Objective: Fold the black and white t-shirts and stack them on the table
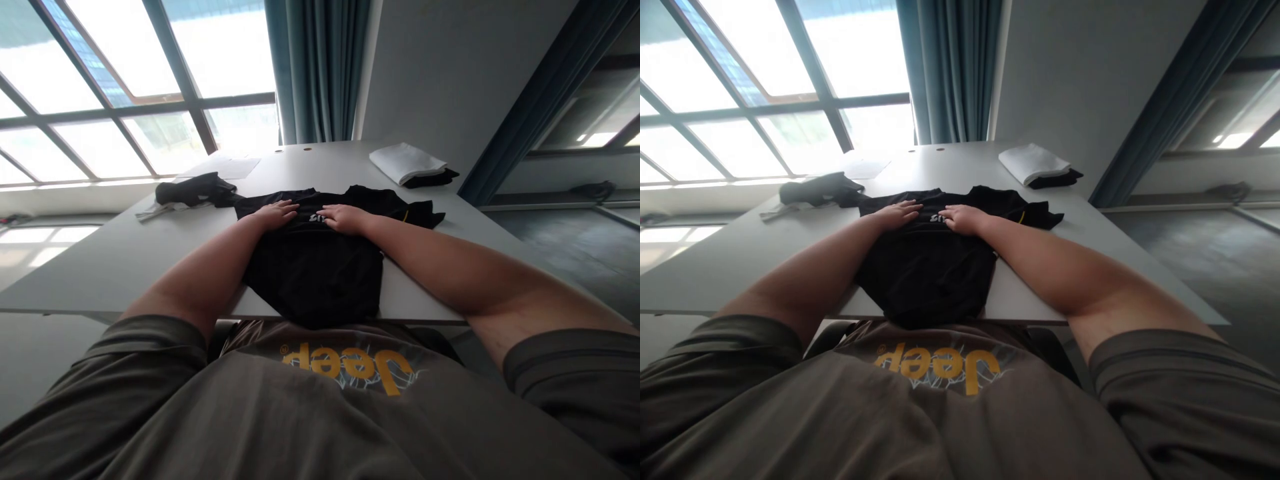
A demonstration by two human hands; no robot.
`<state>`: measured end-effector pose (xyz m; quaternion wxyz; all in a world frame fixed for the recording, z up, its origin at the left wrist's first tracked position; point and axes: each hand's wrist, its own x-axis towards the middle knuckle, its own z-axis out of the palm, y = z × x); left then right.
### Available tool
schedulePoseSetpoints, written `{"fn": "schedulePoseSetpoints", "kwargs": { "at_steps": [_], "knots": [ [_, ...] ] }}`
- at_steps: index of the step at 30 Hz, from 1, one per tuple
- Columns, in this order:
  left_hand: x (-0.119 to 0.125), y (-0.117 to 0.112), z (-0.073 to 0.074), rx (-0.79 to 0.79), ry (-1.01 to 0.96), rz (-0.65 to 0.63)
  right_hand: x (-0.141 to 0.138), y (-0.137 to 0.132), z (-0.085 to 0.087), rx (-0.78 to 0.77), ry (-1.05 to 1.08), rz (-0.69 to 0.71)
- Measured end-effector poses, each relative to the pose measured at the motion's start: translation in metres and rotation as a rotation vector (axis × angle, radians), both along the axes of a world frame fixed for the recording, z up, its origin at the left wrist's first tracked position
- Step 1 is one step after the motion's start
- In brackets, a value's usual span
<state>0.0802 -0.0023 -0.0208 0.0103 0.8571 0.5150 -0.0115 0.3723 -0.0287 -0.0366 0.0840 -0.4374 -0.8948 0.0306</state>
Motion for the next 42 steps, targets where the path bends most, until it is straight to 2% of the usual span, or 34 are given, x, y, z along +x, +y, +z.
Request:
{"fn": "schedulePoseSetpoints", "kwargs": {
  "at_steps": [3,7,10,12,15,18,21,25,30,34,37,42],
  "knots": [
    [0.013,0.018,0.001,-0.056,0.013,0.132,0.001,0.011,-0.007,-0.07,0.005,-0.003],
    [0.035,0.041,0.01,-0.084,0.003,0.262,0.011,0.024,-0.009,-0.116,-0.012,-0.032],
    [0.036,0.047,0.01,-0.108,0.01,0.307,0.026,0.035,-0.01,-0.13,-0.011,-0.044],
    [0.026,0.044,0.005,-0.072,-0.019,0.279,0.041,0.044,-0.011,-0.14,-0.008,-0.08],
    [0.001,0.037,-0.006,-0.017,-0.084,0.269,0.071,0.058,-0.012,-0.146,-0.025,-0.212],
    [-0.027,0.036,-0.008,0.004,-0.098,0.394,0.098,0.066,-0.012,-0.129,-0.054,-0.333],
    [-0.043,0.038,-0.003,0.005,-0.068,0.498,0.112,0.066,-0.012,-0.108,-0.059,-0.399],
    [-0.051,0.037,0.004,0.046,-0.042,0.545,0.108,0.063,-0.014,-0.062,-0.078,-0.402],
    [-0.065,0.034,0.003,-0.032,-0.138,0.721,0.101,0.06,-0.015,-0.028,-0.106,-0.408],
    [-0.092,0.027,0.0,-0.042,-0.259,0.83,0.103,0.059,-0.013,-0.025,-0.097,-0.39],
    [-0.117,0.016,-0.003,-0.032,-0.272,0.886,0.103,0.059,-0.013,-0.038,-0.098,-0.389],
    [-0.156,-0.006,-0.007,0.077,-0.311,0.933,0.101,0.063,-0.016,-0.041,-0.093,-0.382]
  ]
}}
